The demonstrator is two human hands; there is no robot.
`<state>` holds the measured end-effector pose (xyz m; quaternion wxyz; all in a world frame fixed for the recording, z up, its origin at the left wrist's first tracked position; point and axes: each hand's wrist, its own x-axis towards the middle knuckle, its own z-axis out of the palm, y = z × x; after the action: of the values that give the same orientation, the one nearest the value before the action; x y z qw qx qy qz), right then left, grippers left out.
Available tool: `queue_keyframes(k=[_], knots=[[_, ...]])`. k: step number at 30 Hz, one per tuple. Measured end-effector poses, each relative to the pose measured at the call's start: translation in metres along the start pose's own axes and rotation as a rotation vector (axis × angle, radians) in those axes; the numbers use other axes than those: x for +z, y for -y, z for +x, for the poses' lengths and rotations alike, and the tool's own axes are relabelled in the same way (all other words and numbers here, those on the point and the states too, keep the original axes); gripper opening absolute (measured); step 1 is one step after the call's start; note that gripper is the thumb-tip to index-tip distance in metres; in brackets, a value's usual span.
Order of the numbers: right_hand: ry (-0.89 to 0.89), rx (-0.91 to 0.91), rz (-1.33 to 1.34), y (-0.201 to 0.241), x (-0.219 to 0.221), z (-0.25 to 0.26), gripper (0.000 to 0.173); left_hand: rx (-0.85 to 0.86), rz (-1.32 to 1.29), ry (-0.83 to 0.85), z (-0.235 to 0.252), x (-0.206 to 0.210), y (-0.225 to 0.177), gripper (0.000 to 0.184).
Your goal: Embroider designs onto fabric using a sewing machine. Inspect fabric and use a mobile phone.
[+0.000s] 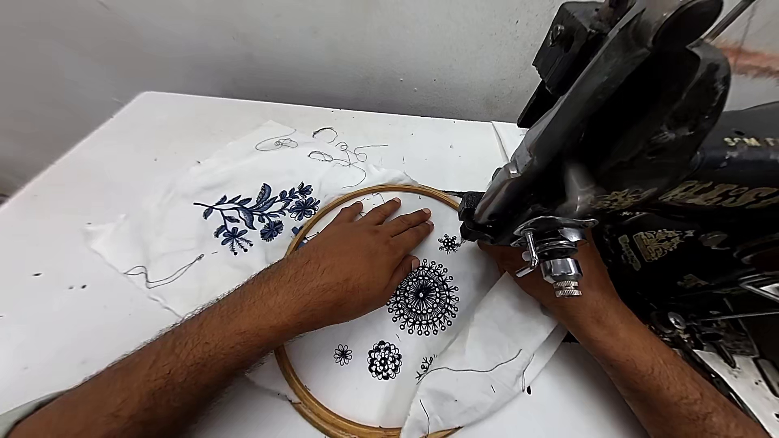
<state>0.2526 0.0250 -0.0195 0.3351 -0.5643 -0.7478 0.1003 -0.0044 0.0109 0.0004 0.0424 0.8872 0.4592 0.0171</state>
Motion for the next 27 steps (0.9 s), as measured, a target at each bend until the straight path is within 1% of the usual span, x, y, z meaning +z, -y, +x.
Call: queue_keyframes(k=[7,10,13,15,18,22,27], knots=[[0.012,0.018,0.025,-0.002,0.0056,0.0018,0.024,-0.005,-0.008,-0.013,0.0003,0.0011,0.004,0.055],[-0.009,-0.014,0.031,-0.0008,0.002,0.0012,0.023,-0.003,-0.012,-0.02,0.0015,0.0026,0.0024,0.055],[0.014,0.011,0.01,0.0016,-0.0011,0.0009,0.024,-0.002,-0.004,-0.012,0.0006,0.0015,0.0009,0.055],[0.017,-0.023,-0.016,-0.0025,0.0028,0.0004,0.026,-0.005,0.0,-0.002,-0.0003,0.0003,0.0019,0.055],[-0.007,-0.052,0.012,-0.0035,0.0036,0.0003,0.024,-0.006,-0.007,-0.015,0.0006,0.0012,0.003,0.055],[0.024,0.002,0.013,0.0007,-0.0018,0.0005,0.021,-0.009,-0.01,0.003,0.0008,-0.0003,-0.0004,0.055],[-0.002,-0.061,-0.034,-0.0055,0.0062,0.002,0.025,-0.001,-0.007,-0.005,0.0,0.0,0.0038,0.055]])
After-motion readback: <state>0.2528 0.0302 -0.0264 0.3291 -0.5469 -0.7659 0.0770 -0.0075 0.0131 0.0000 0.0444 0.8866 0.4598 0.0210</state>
